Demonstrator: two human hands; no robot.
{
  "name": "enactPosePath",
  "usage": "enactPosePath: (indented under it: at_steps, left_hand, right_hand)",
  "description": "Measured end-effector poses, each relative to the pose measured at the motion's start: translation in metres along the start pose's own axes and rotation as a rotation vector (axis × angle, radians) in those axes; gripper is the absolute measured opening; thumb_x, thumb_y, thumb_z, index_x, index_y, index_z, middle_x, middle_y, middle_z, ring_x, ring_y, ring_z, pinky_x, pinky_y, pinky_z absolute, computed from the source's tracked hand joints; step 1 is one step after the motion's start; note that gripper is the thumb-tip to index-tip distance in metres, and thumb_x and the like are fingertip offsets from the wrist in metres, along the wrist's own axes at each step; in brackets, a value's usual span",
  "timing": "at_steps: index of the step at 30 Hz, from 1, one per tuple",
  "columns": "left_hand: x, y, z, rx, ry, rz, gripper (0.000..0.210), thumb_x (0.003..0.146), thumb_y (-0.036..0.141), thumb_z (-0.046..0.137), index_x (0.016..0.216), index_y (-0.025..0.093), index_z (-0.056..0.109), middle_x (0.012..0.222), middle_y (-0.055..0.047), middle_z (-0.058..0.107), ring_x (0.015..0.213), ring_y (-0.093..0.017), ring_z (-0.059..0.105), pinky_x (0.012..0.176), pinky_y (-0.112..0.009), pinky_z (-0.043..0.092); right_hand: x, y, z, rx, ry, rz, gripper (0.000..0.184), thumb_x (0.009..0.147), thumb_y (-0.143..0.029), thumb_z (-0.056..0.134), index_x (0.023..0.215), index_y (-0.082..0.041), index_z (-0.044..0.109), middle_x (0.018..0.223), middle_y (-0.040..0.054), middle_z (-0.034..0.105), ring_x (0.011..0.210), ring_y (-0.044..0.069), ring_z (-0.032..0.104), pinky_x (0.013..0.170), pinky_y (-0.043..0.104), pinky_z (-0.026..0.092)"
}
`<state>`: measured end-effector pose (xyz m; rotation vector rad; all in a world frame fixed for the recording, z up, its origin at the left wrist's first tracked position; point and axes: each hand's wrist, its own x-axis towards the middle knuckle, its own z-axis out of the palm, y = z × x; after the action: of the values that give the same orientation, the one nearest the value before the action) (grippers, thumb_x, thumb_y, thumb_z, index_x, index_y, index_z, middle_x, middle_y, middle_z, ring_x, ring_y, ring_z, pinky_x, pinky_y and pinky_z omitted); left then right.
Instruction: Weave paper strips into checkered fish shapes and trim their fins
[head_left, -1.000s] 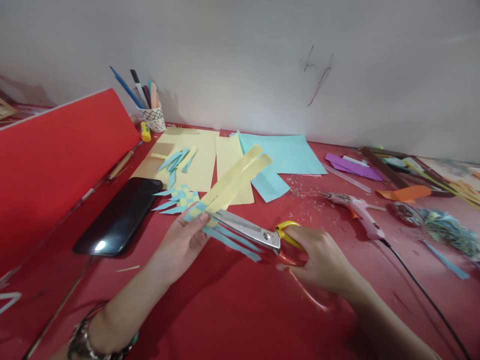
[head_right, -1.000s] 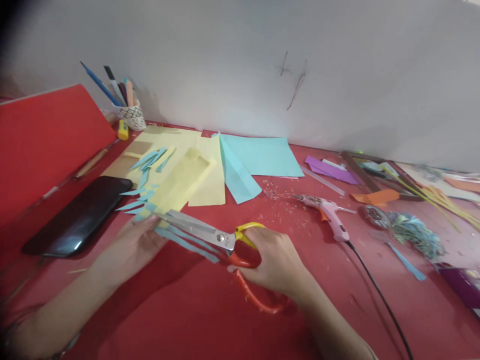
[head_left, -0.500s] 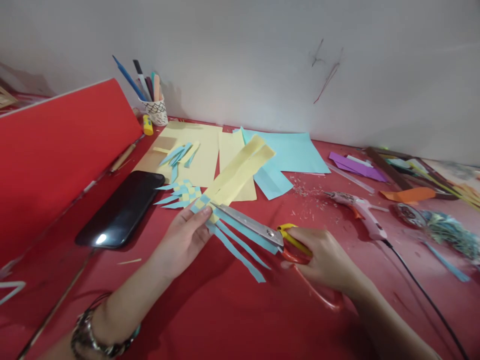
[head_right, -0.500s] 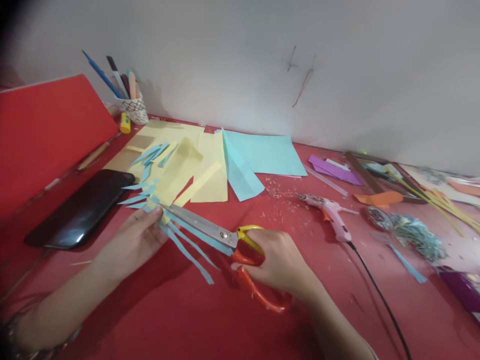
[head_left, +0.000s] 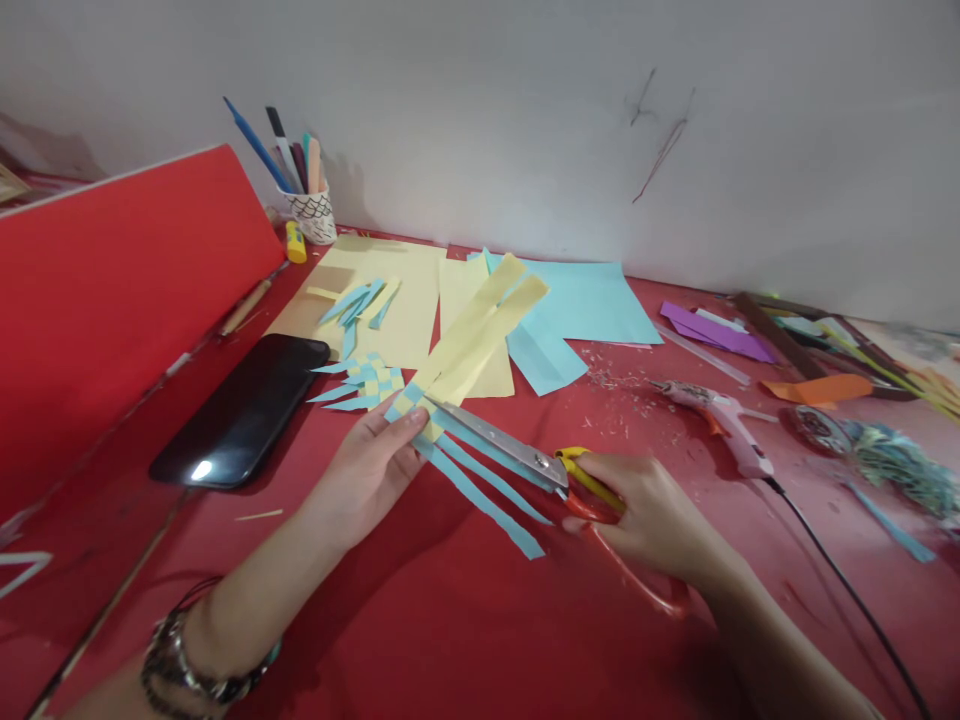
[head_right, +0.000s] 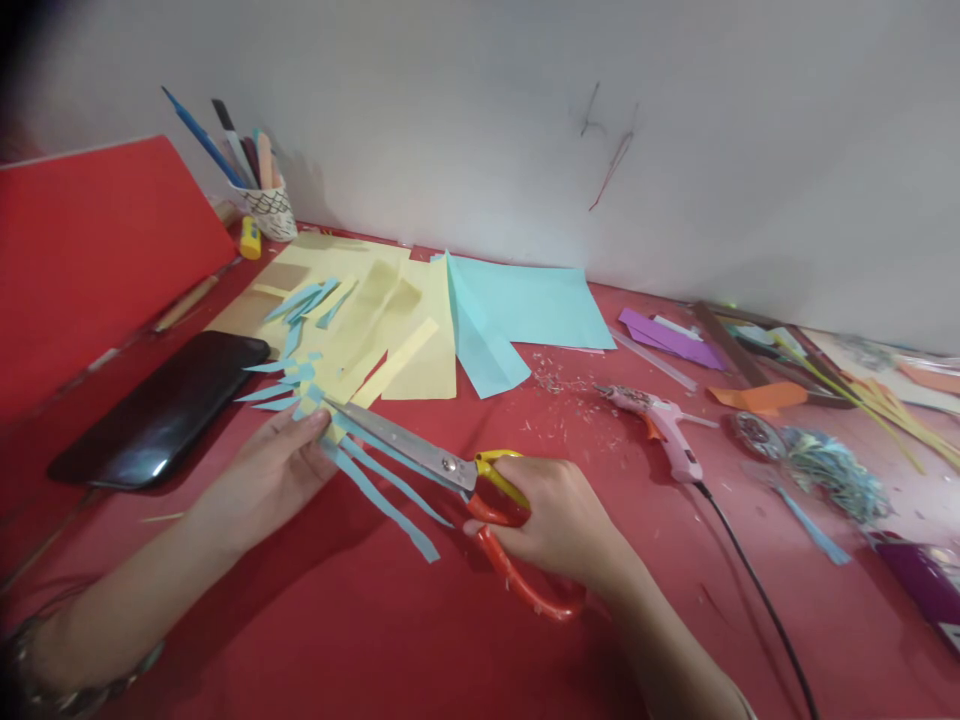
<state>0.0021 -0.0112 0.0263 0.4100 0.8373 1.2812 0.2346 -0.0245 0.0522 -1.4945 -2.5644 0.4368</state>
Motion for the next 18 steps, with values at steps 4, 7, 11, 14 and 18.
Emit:
enactPosePath:
  at_steps: [4, 7, 11, 14, 18]
  left_hand:
    - [-0.0001, 0.0005, 0.0004, -0.014, -0.001, -0.013, 0.011, 0.068, 0.011, 0.06, 0.077, 0.017, 0.062, 0.067, 0.0, 0.068, 0.058, -0.012, 0.063, 0.056, -0.021, 0.051]
    - [-0.0004, 0.0013, 0.0007, -0.008, 0.016, -0.025, 0.011, 0.068, 0.011, 0.061, 0.076, 0.017, 0.062, 0.069, 0.001, 0.068, 0.06, -0.012, 0.063, 0.058, -0.022, 0.051]
    - [-0.0001, 0.001, 0.0003, -0.012, 0.045, -0.031, 0.009, 0.067, 0.01, 0.062, 0.072, 0.017, 0.061, 0.068, 0.002, 0.068, 0.06, -0.012, 0.063, 0.058, -0.021, 0.051]
    - [0.0005, 0.0002, -0.0002, -0.022, 0.021, -0.029, 0.009, 0.064, 0.011, 0.064, 0.071, 0.017, 0.062, 0.067, 0.002, 0.067, 0.06, -0.011, 0.062, 0.057, -0.021, 0.051]
    - [0.0023, 0.0, -0.0005, -0.015, 0.011, 0.012, 0.011, 0.06, 0.014, 0.069, 0.069, 0.015, 0.062, 0.066, 0.002, 0.066, 0.059, -0.01, 0.06, 0.056, -0.018, 0.049]
  right_hand:
    - [0.0004, 0.0011, 0.0008, -0.009, -0.021, 0.0, 0.038, 0.072, -0.051, 0.05, 0.058, -0.019, 0.038, 0.054, -0.0041, 0.041, 0.048, 0.008, 0.03, 0.047, 0.019, 0.024]
    - [0.0009, 0.0017, 0.0015, 0.005, -0.042, 0.001, 0.038, 0.072, -0.052, 0.05, 0.058, -0.018, 0.037, 0.054, -0.0048, 0.039, 0.048, 0.007, 0.029, 0.047, 0.019, 0.023]
    - [0.0008, 0.0026, 0.0023, 0.019, -0.047, 0.018, 0.041, 0.072, -0.053, 0.05, 0.056, -0.018, 0.034, 0.052, -0.0057, 0.035, 0.047, 0.007, 0.027, 0.046, 0.019, 0.022]
    - [0.0005, 0.0042, 0.0019, 0.024, -0.048, 0.033, 0.041, 0.072, -0.052, 0.05, 0.056, -0.018, 0.032, 0.052, -0.0061, 0.033, 0.047, 0.006, 0.025, 0.046, 0.019, 0.021]
    - [0.0013, 0.0087, 0.0, 0.075, -0.002, 0.07, 0.042, 0.071, -0.051, 0.051, 0.056, -0.019, 0.029, 0.05, -0.0069, 0.028, 0.046, 0.006, 0.022, 0.045, 0.019, 0.02]
